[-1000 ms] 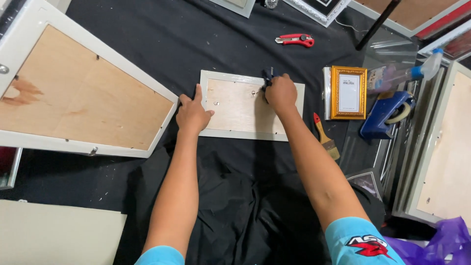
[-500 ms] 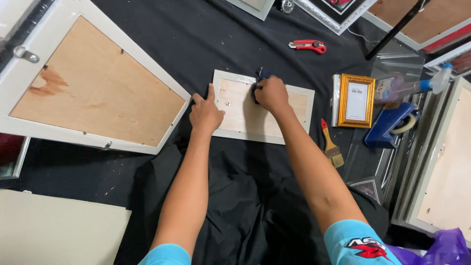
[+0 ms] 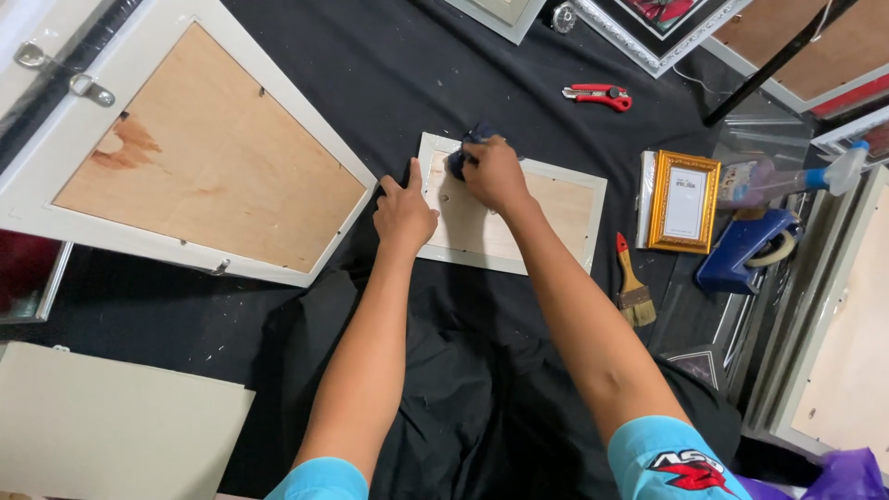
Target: The person wipes the front and back of two framed pictures with a dark cloth on a black-covered table. They flip each frame over to clean both sides, then place the first frame aside and continue cleaning the second frame.
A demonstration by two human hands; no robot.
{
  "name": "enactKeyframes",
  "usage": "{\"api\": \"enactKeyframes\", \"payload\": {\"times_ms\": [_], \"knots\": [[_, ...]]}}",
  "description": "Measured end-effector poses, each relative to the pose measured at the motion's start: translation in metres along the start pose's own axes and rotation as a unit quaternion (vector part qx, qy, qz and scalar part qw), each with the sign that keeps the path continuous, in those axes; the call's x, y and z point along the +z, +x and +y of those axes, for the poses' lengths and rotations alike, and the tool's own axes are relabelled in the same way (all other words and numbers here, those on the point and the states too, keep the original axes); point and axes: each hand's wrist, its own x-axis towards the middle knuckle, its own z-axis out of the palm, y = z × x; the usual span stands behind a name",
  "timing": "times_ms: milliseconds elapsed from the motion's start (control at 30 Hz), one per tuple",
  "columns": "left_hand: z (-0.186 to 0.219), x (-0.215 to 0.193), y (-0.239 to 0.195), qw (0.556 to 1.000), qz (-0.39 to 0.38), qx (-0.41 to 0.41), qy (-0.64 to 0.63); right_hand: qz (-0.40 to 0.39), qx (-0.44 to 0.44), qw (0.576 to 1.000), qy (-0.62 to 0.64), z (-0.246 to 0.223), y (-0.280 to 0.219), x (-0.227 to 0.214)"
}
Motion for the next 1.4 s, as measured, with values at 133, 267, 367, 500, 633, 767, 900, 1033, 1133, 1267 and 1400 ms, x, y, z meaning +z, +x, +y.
{"api": "enactKeyframes", "payload": {"times_ms": [133, 267, 367, 500, 633, 767, 900, 1033, 1133, 1267, 1400], "knots": [[-0.002, 0.001, 0.004, 1.0, -0.001, 0.003, -0.003, -0.04, -0.002, 0.999, 0.011, -0.016, 0.007, 0.004], [-0.003, 0.004, 0.005, 1.0, -0.005, 0.004, 0.001, -0.069, 0.01, 0.997, -0.016, -0.004, 0.018, 0.04], [-0.002, 0.003, 0.005, 1.0, -0.005, 0.004, 0.007, -0.103, 0.011, 0.994, 0.032, -0.039, 0.008, 0.002], [-0.004, 0.005, 0.01, 1.0, -0.002, 0.0, 0.007, -0.067, -0.014, 0.997, 0.025, -0.03, 0.016, 0.02], [-0.006, 0.004, 0.01, 1.0, -0.013, -0.002, 0.011, -0.09, -0.019, 0.994, 0.05, -0.043, 0.012, 0.014], [-0.007, 0.009, 0.013, 1.0, -0.012, 0.005, 0.019, -0.088, -0.048, 0.995, 0.011, -0.025, 0.008, 0.035], [-0.011, 0.015, 0.018, 1.0, -0.018, 0.0, 0.018, -0.126, -0.024, 0.989, 0.075, -0.046, -0.006, 0.009], [-0.014, 0.001, 0.018, 1.0, -0.026, 0.006, -0.01, -0.074, -0.056, 0.996, 0.013, -0.034, -0.001, 0.023], [-0.019, -0.005, 0.022, 0.998, -0.002, 0.012, -0.057, -0.042, -0.051, 0.998, 0.02, -0.034, -0.017, 0.003], [-0.024, -0.009, 0.025, 0.979, 0.135, 0.048, -0.142, 0.063, 0.038, 0.995, 0.068, -0.049, -0.063, -0.013], [-0.021, 0.004, 0.027, 0.966, 0.166, 0.13, -0.15, 0.009, -0.023, 0.995, 0.099, -0.063, -0.104, 0.044]]}}
